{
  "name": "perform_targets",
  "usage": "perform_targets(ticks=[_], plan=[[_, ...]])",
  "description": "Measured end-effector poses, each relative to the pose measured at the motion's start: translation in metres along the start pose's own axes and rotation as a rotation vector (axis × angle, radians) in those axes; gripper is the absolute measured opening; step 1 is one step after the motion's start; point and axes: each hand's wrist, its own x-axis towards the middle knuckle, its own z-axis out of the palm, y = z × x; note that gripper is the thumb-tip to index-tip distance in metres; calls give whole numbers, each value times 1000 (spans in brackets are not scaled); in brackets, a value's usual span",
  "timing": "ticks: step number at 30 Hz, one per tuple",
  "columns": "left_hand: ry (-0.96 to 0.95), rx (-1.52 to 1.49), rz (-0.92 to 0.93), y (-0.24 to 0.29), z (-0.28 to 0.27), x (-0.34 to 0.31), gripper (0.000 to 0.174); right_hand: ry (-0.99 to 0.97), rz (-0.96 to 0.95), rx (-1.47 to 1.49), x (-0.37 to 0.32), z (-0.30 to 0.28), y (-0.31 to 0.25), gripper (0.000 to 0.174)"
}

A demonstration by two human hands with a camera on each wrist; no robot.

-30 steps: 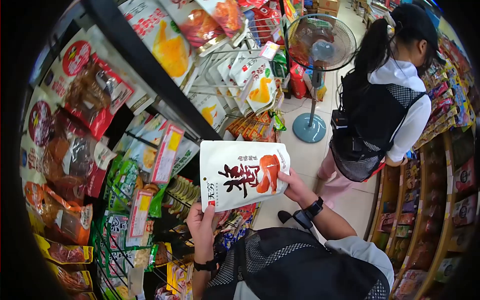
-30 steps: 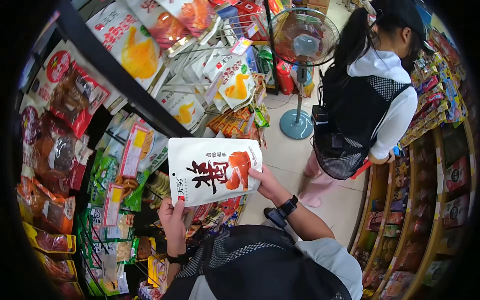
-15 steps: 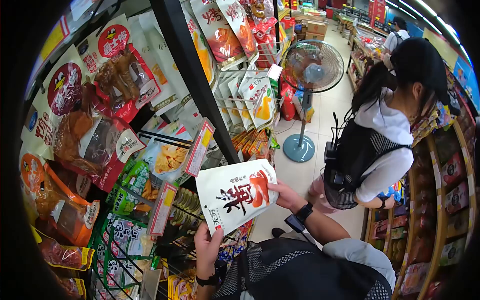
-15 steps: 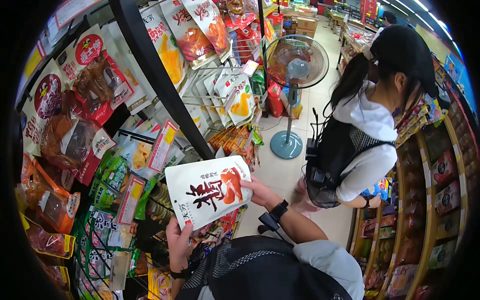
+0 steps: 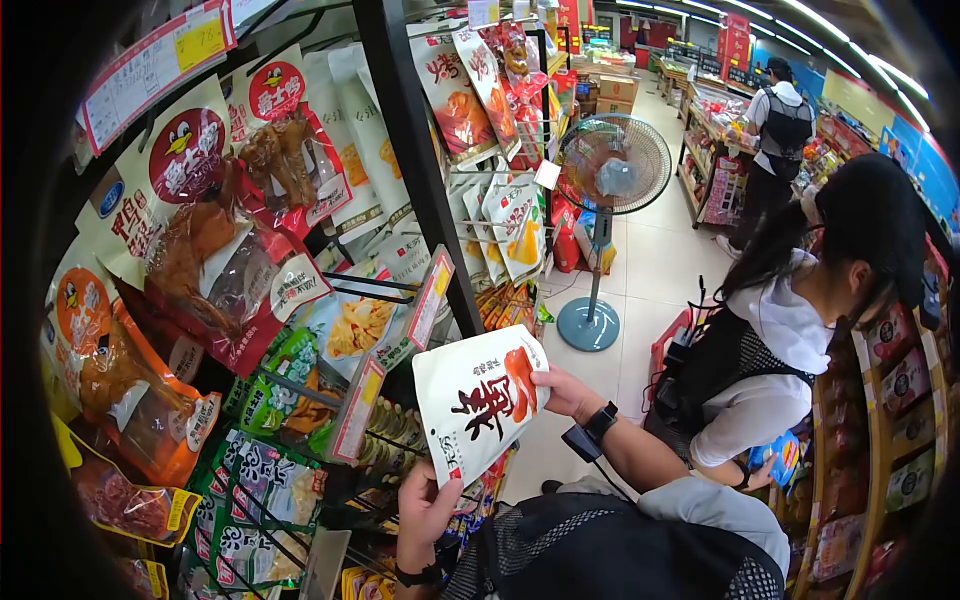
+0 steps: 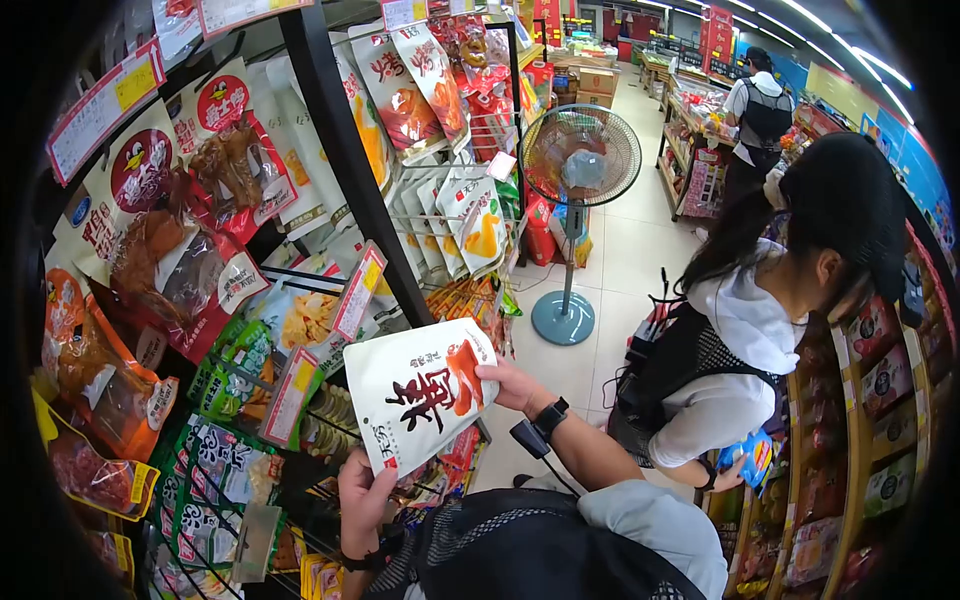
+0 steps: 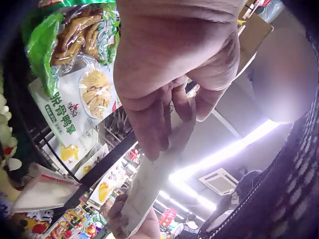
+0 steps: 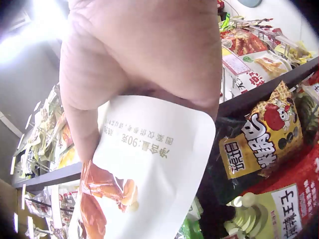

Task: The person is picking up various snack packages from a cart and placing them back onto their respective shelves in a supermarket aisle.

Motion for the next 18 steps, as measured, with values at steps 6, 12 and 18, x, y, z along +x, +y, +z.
perform_targets(ticks=[6,12,18], plan=[[24,-98,104,9,5,0,18,60,-69,130,11,-52,-6,64],[131,135,25,23,22,5,15,151,-337,426,26,-120,-33,55],[135,192,-91,16,57,63,19,261,-517,525,40,-198,-119,50]])
